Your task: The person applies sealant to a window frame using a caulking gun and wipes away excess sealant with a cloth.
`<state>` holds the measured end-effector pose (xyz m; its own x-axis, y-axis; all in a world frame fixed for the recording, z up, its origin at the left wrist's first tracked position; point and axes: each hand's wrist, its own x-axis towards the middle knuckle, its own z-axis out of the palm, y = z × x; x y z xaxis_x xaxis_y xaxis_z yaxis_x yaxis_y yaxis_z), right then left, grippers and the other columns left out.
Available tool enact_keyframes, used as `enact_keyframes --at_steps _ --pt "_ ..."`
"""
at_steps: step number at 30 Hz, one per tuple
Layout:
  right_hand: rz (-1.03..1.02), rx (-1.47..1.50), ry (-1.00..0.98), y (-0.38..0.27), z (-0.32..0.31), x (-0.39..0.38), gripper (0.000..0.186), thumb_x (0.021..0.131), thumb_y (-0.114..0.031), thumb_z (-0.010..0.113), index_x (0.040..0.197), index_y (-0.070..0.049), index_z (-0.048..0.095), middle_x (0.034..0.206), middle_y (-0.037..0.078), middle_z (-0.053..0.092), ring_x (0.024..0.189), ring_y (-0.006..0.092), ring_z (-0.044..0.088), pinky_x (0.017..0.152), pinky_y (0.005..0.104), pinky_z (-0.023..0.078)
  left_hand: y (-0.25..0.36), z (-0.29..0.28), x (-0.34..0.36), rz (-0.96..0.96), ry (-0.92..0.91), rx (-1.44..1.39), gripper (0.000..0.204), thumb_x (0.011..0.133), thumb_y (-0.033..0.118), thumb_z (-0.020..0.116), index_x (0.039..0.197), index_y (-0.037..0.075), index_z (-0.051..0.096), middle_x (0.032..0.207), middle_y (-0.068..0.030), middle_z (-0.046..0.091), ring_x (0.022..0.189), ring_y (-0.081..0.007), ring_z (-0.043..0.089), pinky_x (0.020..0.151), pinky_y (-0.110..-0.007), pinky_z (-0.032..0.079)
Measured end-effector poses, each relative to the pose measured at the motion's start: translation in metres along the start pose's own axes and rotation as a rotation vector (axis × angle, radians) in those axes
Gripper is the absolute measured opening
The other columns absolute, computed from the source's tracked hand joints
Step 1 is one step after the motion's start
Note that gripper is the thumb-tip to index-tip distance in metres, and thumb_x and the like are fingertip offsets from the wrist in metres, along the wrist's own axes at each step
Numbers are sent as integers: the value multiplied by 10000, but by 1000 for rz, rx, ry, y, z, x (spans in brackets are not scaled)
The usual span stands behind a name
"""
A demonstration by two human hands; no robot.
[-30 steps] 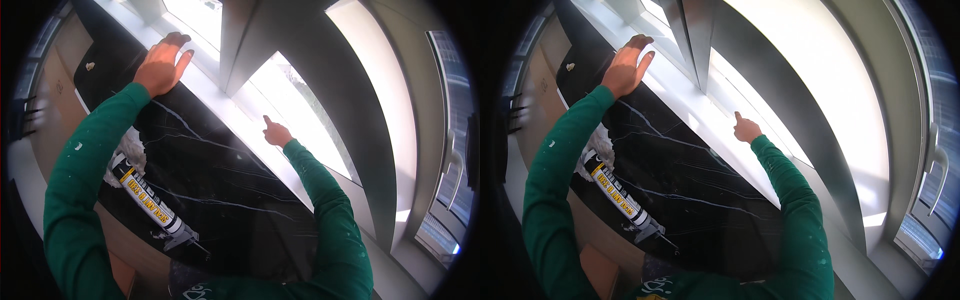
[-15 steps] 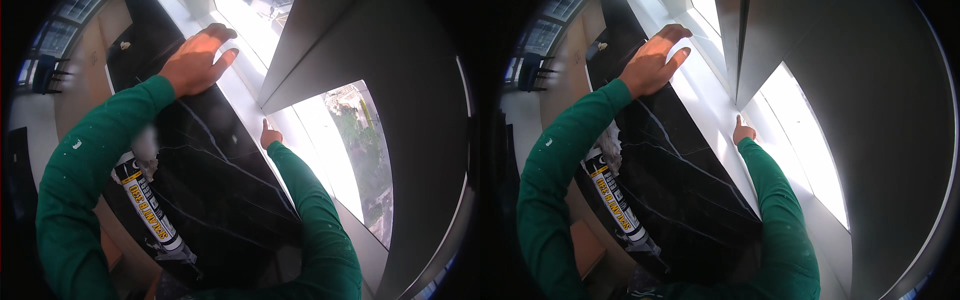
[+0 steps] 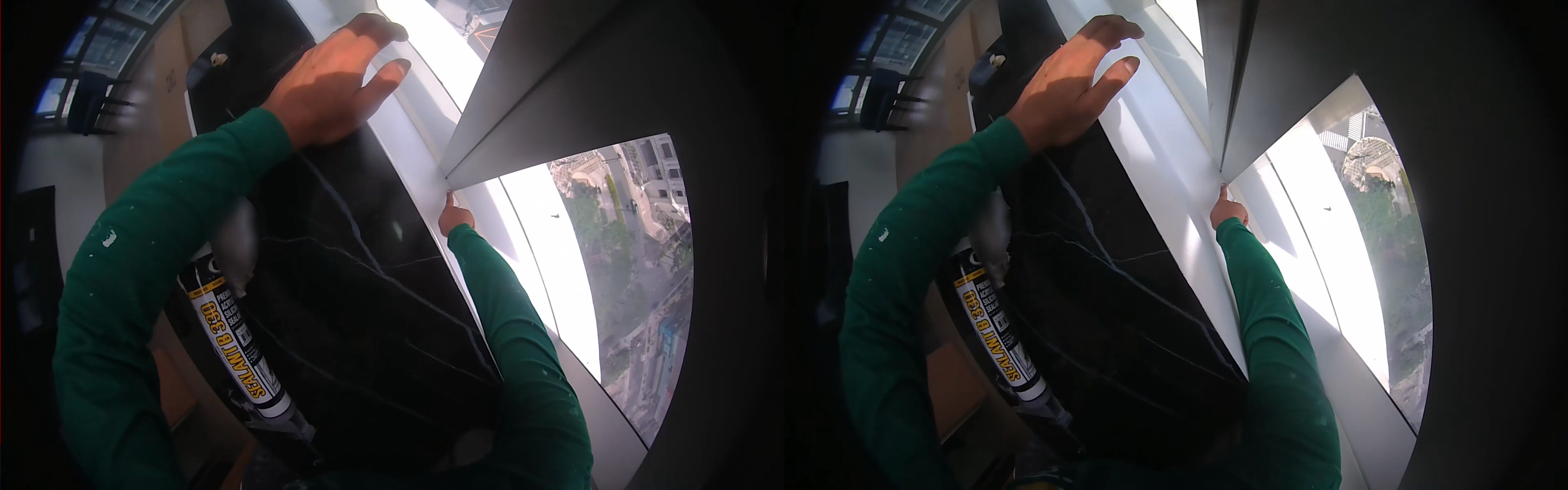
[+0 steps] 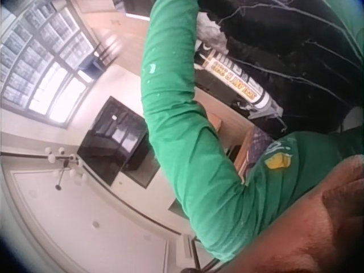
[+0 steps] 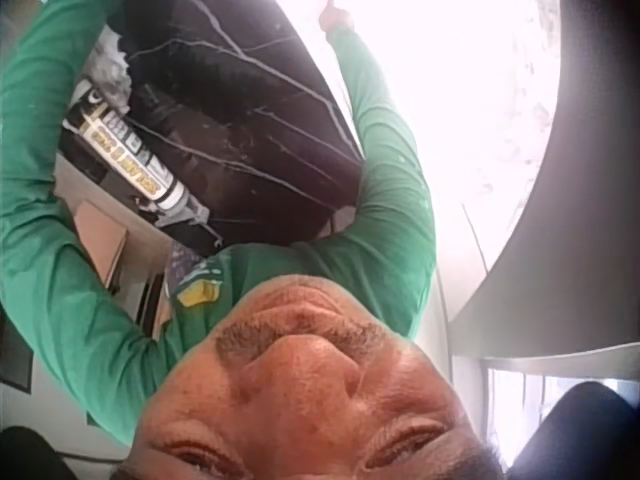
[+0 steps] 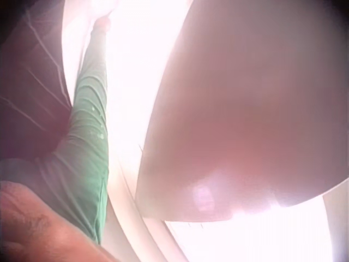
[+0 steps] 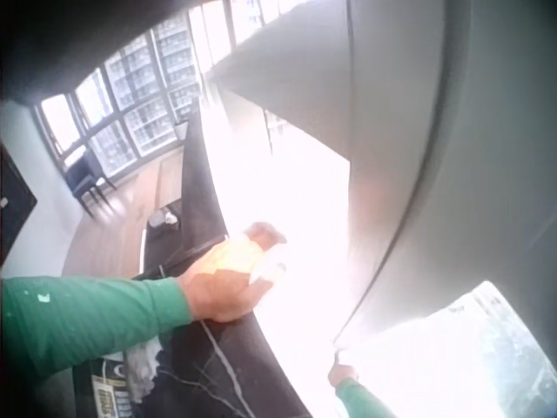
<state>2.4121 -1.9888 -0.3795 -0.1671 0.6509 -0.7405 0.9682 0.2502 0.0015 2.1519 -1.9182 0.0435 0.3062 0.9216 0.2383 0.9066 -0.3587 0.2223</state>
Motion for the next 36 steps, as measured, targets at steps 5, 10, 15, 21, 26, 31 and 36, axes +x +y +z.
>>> enact_keyframes --at_steps 5,10,15,21,26,31,36 --pt "-6 -4 -75 -5 -9 -5 951 920 -164 517 1653 -63 -80 961 168 772 779 342 753 600 502 582 -2 1 -1 23 16 7 492 1047 385 485 1367 22 575 1429 -226 559 1269 -399 596 1111 -456 464" --pt "31 -18 -116 -11 -7 -12 983 922 -165 532 1639 -42 -130 1002 197 772 837 368 762 675 509 608 3 -5 -2 32 12 -12 478 1038 356 485 1368 23 577 1426 -227 561 1275 -401 589 1114 -456 459" --pt "45 27 -88 -3 6 -6 979 940 -172 522 1642 -85 -154 1058 219 761 943 377 751 776 499 607 8 -7 3 24 -3 -42 469 1035 343 502 1371 24 579 1426 -228 562 1295 -382 577 1126 -443 433" --pt "92 157 -128 -12 3 -9 962 964 -173 499 1640 -125 -183 1114 239 744 1010 391 736 803 509 603 20 -27 12 113 -155 -5 383 914 177 536 1232 -29 590 1235 -280 575 1116 -440 582 991 -524 486" --pt "92 8 -77 -4 17 -1 1026 958 -216 544 1609 -51 -231 937 180 772 750 311 753 564 480 566 24 -26 15 132 -118 3 359 924 178 528 1209 -29 596 1221 -271 582 1111 -435 582 990 -509 487" --pt "129 54 -165 -4 20 -1 1022 962 -211 536 1613 -99 -245 1096 185 763 952 338 757 623 532 594 25 -27 15 109 -142 7 342 943 180 519 1197 -32 605 1215 -267 592 1112 -433 583 993 -503 485" --pt "139 60 -191 -2 20 -9 1031 962 -202 539 1606 -93 -258 1090 182 765 953 333 756 635 534 596 25 -28 17 143 -115 28 337 968 195 495 1175 -41 618 1212 -279 605 1120 -436 590 997 -502 483"
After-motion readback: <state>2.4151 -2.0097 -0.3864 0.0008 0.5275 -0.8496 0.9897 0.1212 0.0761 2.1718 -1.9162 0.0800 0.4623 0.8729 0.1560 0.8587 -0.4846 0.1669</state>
